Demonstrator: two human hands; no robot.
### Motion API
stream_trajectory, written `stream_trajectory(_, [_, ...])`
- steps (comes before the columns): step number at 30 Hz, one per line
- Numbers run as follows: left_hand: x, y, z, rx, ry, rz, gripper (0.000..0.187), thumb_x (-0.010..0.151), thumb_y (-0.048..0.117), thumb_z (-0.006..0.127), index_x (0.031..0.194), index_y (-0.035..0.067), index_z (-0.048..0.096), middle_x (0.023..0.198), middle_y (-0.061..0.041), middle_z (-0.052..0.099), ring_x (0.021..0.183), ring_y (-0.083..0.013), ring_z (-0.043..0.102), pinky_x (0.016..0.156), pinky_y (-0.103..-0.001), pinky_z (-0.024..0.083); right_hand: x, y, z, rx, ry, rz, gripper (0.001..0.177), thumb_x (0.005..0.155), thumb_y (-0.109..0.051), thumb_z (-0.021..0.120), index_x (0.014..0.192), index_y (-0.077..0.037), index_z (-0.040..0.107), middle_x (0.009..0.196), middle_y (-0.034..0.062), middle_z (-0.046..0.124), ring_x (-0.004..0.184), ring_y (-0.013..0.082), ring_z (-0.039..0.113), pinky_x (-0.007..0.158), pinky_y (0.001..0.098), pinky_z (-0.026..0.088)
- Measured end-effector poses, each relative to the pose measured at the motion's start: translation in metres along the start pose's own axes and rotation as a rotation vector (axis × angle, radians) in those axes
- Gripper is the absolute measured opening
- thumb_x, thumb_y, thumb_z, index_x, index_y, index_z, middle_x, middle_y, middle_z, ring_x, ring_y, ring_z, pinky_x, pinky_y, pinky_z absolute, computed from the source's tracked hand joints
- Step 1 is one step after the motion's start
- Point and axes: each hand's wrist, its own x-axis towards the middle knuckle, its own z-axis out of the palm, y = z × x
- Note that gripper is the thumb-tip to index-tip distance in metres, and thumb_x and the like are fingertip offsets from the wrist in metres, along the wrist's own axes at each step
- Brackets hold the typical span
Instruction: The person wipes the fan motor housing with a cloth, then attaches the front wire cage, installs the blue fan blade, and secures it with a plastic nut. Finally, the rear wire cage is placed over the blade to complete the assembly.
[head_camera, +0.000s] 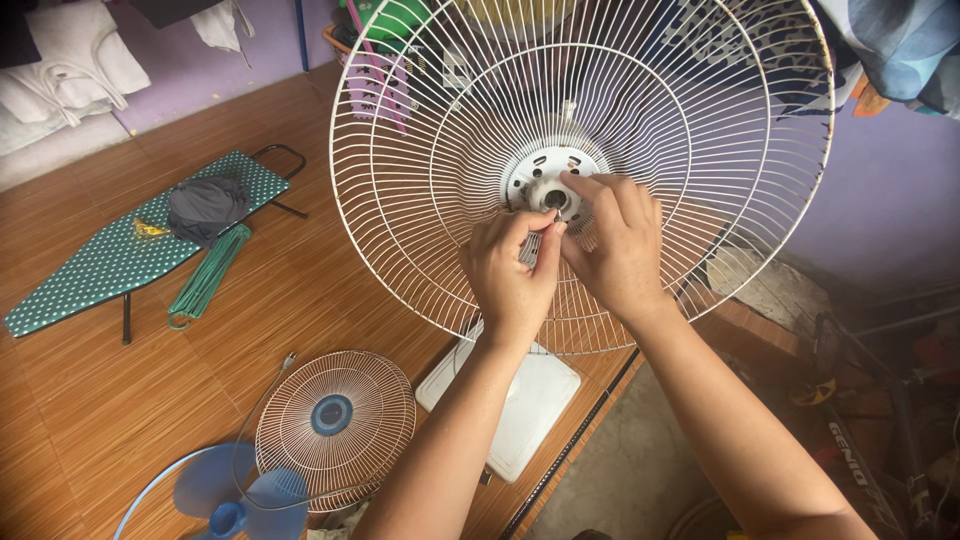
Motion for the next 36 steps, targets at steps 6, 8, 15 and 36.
stream_trajectory(6, [-0.001, 0.000, 0.000, 0.004, -0.002, -0.007, 0.011, 0.092, 0.025, 0.078, 0.098, 0.019, 0.071, 0.090, 0.009, 0.070, 0.091, -0.0153, 0.062, 0.082, -0.038, 0.037, -0.006, -0.003, 0.002, 0.002, -0.013, 0.093, 0.060, 0.086, -0.021, 0.087, 0.137, -0.009, 0.059, 0.118, 0.0083, 0.061, 0.104, 0.0240, 0.055, 0.086, 0.0394, 0.038])
stream_trajectory(8, [-0.001, 0.000, 0.000, -0.001, -0.001, -0.010, 0.011, 0.092, 0.025, 0.078, 0.097, 0.019, 0.071, 0.091, 0.010, 0.071, 0.090, -0.0152, 0.062, 0.083, -0.038, 0.037, -0.006, -0.004, 0.004, 0.021, 0.032, 0.054, 0.066, 0.084, -0.020, 0.087, 0.141, -0.008, 0.056, 0.123, 0.0108, 0.058, 0.110, 0.0262, 0.055, 0.091, 0.0400, 0.039])
stream_trajectory(15, [0.000, 0.001, -0.001, -0.012, 0.003, -0.001, 0.010, 0.091, 0.024, 0.077, 0.098, 0.020, 0.071, 0.092, 0.010, 0.071, 0.093, -0.0151, 0.063, 0.085, -0.037, 0.038, -0.019, -0.010, 0.007, -0.026, 0.009, 0.100, 0.073, 0.080, -0.015, 0.086, 0.146, -0.007, 0.055, 0.117, 0.0128, 0.057, 0.102, 0.0270, 0.055, 0.088, 0.0391, 0.041])
stream_trajectory(36, [-0.001, -0.008, 0.012, -0.308, -0.067, -0.040, 0.013, 0.097, 0.010, 0.072, 0.110, 0.009, 0.072, 0.096, -0.003, 0.074, 0.085, -0.0164, 0.071, 0.079, -0.032, 0.056, 0.032, 0.010, -0.025, 0.108, -0.285, -0.162, 0.064, 0.081, 0.001, 0.076, 0.143, -0.008, 0.062, 0.127, 0.0078, 0.066, 0.096, 0.0263, 0.058, 0.090, 0.0383, 0.049])
